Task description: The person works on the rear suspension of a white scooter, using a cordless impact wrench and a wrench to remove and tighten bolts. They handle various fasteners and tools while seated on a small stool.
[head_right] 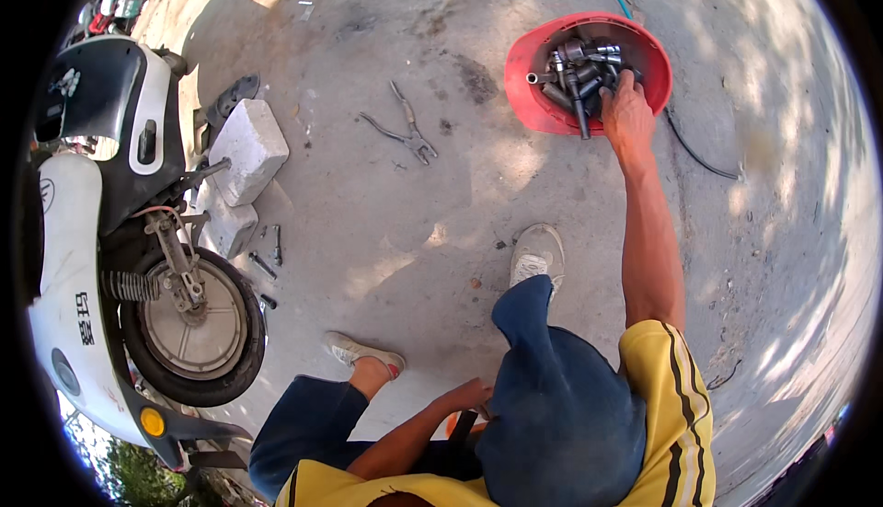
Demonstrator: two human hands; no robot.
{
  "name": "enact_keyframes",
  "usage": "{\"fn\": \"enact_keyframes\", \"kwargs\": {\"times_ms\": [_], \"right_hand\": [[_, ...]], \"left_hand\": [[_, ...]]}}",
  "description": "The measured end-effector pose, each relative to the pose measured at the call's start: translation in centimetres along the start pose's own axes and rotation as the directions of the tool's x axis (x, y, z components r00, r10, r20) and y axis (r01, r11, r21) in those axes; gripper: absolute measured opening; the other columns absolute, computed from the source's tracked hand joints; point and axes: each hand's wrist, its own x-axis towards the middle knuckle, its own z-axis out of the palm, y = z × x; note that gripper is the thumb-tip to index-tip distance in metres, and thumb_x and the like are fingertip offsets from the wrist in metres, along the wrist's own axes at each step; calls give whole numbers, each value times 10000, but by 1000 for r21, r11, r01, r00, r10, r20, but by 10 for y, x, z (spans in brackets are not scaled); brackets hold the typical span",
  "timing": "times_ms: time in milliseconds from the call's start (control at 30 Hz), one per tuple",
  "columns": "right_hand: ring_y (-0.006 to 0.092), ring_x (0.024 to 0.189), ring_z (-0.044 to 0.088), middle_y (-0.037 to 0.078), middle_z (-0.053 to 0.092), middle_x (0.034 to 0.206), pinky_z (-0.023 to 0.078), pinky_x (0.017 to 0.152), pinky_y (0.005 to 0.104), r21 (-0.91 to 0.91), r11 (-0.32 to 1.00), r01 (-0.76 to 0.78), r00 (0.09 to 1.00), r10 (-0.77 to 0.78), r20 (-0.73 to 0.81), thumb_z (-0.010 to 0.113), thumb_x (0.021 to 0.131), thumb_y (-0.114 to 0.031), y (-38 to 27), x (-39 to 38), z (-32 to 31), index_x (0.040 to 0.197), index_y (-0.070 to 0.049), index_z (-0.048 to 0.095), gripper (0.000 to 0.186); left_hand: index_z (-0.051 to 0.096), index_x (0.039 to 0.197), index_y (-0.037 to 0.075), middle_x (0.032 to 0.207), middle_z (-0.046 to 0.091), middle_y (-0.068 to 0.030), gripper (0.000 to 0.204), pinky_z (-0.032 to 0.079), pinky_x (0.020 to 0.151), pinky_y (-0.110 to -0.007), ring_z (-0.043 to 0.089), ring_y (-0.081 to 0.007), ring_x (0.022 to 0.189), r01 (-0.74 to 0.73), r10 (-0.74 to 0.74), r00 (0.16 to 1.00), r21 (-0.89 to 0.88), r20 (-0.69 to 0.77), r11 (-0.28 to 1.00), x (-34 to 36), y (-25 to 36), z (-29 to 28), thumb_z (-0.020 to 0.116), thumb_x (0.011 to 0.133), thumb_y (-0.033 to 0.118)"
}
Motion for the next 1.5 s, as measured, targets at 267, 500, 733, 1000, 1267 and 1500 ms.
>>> {"fn": "enact_keyframes", "kwargs": {"times_ms": [267, 500, 733, 1000, 1267, 1500], "right_hand": [[158, 751, 552, 50, 598, 821, 463, 717, 318, 382, 914, 138, 969, -204, 138, 696, 977, -221, -35, -68, -88, 948, -23, 564, 240], [97, 814, 511, 9, 605, 925, 431, 750, 236, 680, 714, 169, 784, -515, 347, 707, 910, -35, -145, -158, -217, 930, -21, 536, 172], [120, 818, 530, 53, 599, 937, 465, 729, 252, 776, 425, 466, 507, -847, 160, 727, 801, 49, -244, -264, -376, 862, -28, 488, 258], [346, 794, 644, 127, 632, 948, 526, 697, 393, 665, 246, 705, 33, -948, 316, 779, 774, -9, -318, -429, -455, 934, -40, 593, 246], [378, 860, 633, 126, 574, 979, 525, 696, 447, 719, 128, 683, -219, -903, 369, 744, 838, -58, -407, -506, -354, 975, -55, 585, 211], [345, 896, 667, 111, 575, 1003, 551, 736, 455, 524, 132, 841, -259, -753, 605, 704, 915, -152, -412, -519, -242, 1057, -59, 591, 204]], "left_hand": [[707, 945, -16, 719, 693, -142, 365, 539, 677, -401, 680, -250, 650, 22, -29, 983, -40, -181, 999, -42, 23, -8, 550, 993, 310], [661, 951, -30, 805, 661, -232, 309, 481, 718, -468, 624, -374, 740, -197, 352, 768, 327, -535, 924, -84, 25, -20, 586, 949, 270], [632, 1108, -10, 978, 698, -213, 306, 497, 810, -452, 654, -361, 888, -298, 529, 693, 473, -490, 829, -222, 84, 15, 630, 971, 264], [495, 1344, 42, 1062, 691, -222, 500, 506, 900, -445, 677, -359, 1007, -522, 775, 545, 592, -321, 613, -410, 100, 95, 696, 941, 260], [571, 1154, 12, 899, 674, -175, 342, 489, 786, -431, 678, -338, 917, -567, 775, 502, 531, -383, 630, -454, 16, 47, 699, 944, 249], [617, 1117, 16, 848, 710, -125, 242, 508, 744, -444, 706, -335, 860, 107, 593, 605, 792, -532, 601, -425, -77, -7, 639, 908, 136]]}}
